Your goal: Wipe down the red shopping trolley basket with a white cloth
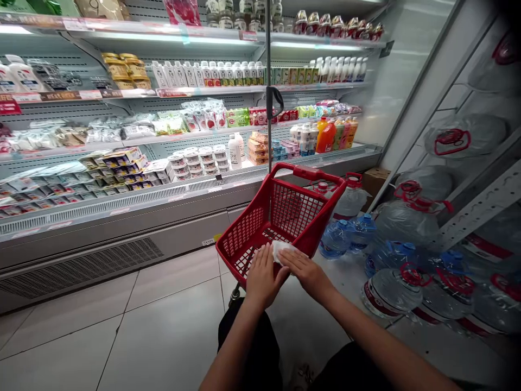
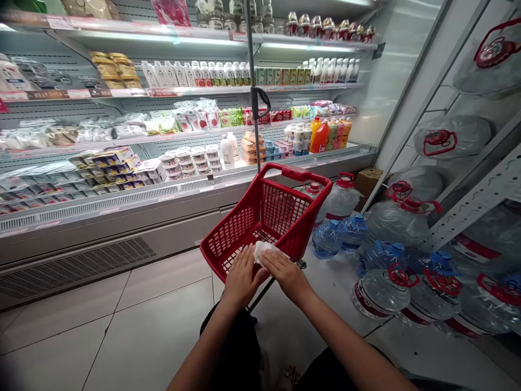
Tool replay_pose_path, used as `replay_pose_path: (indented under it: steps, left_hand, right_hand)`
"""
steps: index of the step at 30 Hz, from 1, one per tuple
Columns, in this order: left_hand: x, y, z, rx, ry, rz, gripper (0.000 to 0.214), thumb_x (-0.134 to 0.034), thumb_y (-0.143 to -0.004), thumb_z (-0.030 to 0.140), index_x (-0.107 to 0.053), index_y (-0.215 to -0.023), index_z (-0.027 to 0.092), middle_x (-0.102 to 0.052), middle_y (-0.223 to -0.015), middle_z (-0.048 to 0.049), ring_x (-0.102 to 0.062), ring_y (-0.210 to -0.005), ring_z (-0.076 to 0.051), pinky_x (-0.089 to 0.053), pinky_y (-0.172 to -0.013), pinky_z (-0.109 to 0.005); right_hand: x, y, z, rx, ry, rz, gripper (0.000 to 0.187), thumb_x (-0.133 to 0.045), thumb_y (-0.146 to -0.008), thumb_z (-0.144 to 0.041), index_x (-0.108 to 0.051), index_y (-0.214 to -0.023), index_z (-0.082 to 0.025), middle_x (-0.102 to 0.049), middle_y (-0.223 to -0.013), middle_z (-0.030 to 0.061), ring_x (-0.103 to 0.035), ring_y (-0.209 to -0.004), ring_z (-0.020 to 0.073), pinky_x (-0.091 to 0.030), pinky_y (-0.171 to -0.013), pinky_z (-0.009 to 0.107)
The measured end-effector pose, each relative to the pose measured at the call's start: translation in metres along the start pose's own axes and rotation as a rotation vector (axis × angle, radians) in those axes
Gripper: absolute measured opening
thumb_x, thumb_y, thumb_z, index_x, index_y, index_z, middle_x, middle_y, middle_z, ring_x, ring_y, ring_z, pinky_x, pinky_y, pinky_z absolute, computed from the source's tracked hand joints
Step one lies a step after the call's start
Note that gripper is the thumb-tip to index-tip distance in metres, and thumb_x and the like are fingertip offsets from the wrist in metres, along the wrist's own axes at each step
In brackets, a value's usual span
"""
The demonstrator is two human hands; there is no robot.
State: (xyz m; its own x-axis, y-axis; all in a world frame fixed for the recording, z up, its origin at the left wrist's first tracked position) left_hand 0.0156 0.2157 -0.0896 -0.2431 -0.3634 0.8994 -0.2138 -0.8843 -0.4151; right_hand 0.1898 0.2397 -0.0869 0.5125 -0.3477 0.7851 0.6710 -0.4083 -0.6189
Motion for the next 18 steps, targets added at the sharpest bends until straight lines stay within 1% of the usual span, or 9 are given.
replay_pose_path:
  steps: [2,4,6,8,10,12,15,17,18]
  left_hand:
    - [0.0,0.002,0.015,0.004,-0.008,0.03,0.081,-0.032,-0.108,0.062,-0.017,-0.169,0.01,-0.039,-0.168,-0.0162,-0.039,-0.156,-0.028,-0.037,-0.126,-0.049]
    - [0.005,0.006,0.015,0.001,-0.028,0.052,0.084,-0.033,-0.108,0.06,-0.007,-0.17,0.01,-0.038,-0.168,-0.0174,-0.043,-0.153,-0.029,-0.039,-0.125,-0.049]
    - [0.012,0.01,0.008,-0.034,-0.048,0.056,0.085,-0.034,-0.109,0.059,0.001,-0.17,0.011,-0.039,-0.168,-0.0162,-0.045,-0.152,-0.028,-0.039,-0.125,-0.048]
    - [0.02,0.012,-0.004,-0.063,-0.063,0.045,0.084,-0.035,-0.109,0.056,0.005,-0.17,0.014,-0.04,-0.167,-0.0136,-0.046,-0.151,-0.026,-0.038,-0.126,-0.046]
    - [0.026,0.015,-0.02,-0.061,-0.072,0.033,0.08,-0.034,-0.11,0.054,0.004,-0.17,0.017,-0.041,-0.167,-0.0108,-0.048,-0.15,-0.025,-0.037,-0.127,-0.046]
    - [0.031,0.017,-0.037,-0.035,-0.074,0.027,0.076,-0.032,-0.111,0.053,0.0,-0.171,0.021,-0.041,-0.167,-0.0088,-0.049,-0.149,-0.025,-0.035,-0.128,-0.047]
    - [0.034,0.018,-0.058,0.053,-0.071,0.047,0.071,-0.031,-0.11,0.054,-0.009,-0.171,0.024,-0.045,-0.165,-0.0073,-0.05,-0.148,-0.027,-0.033,-0.128,-0.049]
    - [0.035,0.013,-0.061,0.13,-0.071,0.075,0.07,-0.03,-0.11,0.056,-0.015,-0.171,0.025,-0.048,-0.163,-0.0085,-0.051,-0.147,-0.029,-0.033,-0.128,-0.053]
    - [0.033,0.009,-0.055,0.151,-0.067,0.084,0.07,-0.03,-0.109,0.057,-0.017,-0.171,0.024,-0.049,-0.162,-0.0094,-0.051,-0.147,-0.03,-0.033,-0.128,-0.055]
  right_hand:
    - [-0.001,-0.002,-0.006,0.04,-0.01,-0.018,0.072,-0.044,-0.105,-0.01,-0.015,-0.169,-0.025,-0.051,-0.16,0.0034,-0.048,-0.149,0.019,-0.045,-0.124,0.044]
    - [0.004,-0.001,0.006,0.049,0.01,-0.028,0.074,-0.042,-0.103,-0.006,-0.016,-0.169,-0.026,-0.051,-0.161,0.0025,-0.049,-0.148,0.0181,-0.044,-0.124,0.042]
    - [0.017,0.003,0.032,0.019,0.065,-0.019,0.079,-0.038,-0.098,0.001,-0.018,-0.169,-0.028,-0.051,-0.16,0.0018,-0.052,-0.146,0.0178,-0.045,-0.124,0.042]
    - [0.036,0.009,0.066,-0.043,0.141,0.002,0.082,-0.036,-0.096,0.004,-0.02,-0.169,-0.029,-0.052,-0.16,0.002,-0.053,-0.145,0.0191,-0.044,-0.124,0.043]
    - [0.058,0.016,0.096,-0.112,0.206,0.017,0.08,-0.036,-0.096,0.003,-0.023,-0.168,-0.03,-0.051,-0.161,0.0028,-0.053,-0.145,0.0207,-0.042,-0.126,0.046]
    - [0.08,0.024,0.117,-0.172,0.251,0.036,0.077,-0.036,-0.098,0.001,-0.026,-0.168,-0.03,-0.05,-0.162,0.0038,-0.053,-0.145,0.0227,-0.04,-0.127,0.049]
    - [0.103,0.032,0.123,-0.259,0.283,0.088,0.076,-0.034,-0.098,0.0,-0.027,-0.168,-0.03,-0.047,-0.164,0.0048,-0.051,-0.147,0.0257,-0.038,-0.127,0.054]
    - [0.106,0.034,0.113,-0.302,0.271,0.127,0.075,-0.034,-0.098,-0.001,-0.028,-0.167,-0.03,-0.046,-0.164,0.005,-0.049,-0.148,0.0268,-0.037,-0.127,0.056]
    - [0.103,0.033,0.104,-0.309,0.255,0.137,0.075,-0.034,-0.098,-0.001,-0.029,-0.167,-0.03,-0.047,-0.164,0.0051,-0.049,-0.149,0.0268,-0.037,-0.127,0.056]
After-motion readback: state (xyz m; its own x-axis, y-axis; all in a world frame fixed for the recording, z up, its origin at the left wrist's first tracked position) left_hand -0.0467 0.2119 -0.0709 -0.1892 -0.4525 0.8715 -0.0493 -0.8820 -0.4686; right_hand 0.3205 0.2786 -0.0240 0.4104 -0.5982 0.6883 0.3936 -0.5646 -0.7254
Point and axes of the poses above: each hand's wrist, its own y-axis away from the middle knuckle, its own x-axis out of the back of the hand, z = x × y, the point moved 5 cm from there along -y, towards the middle knuckle
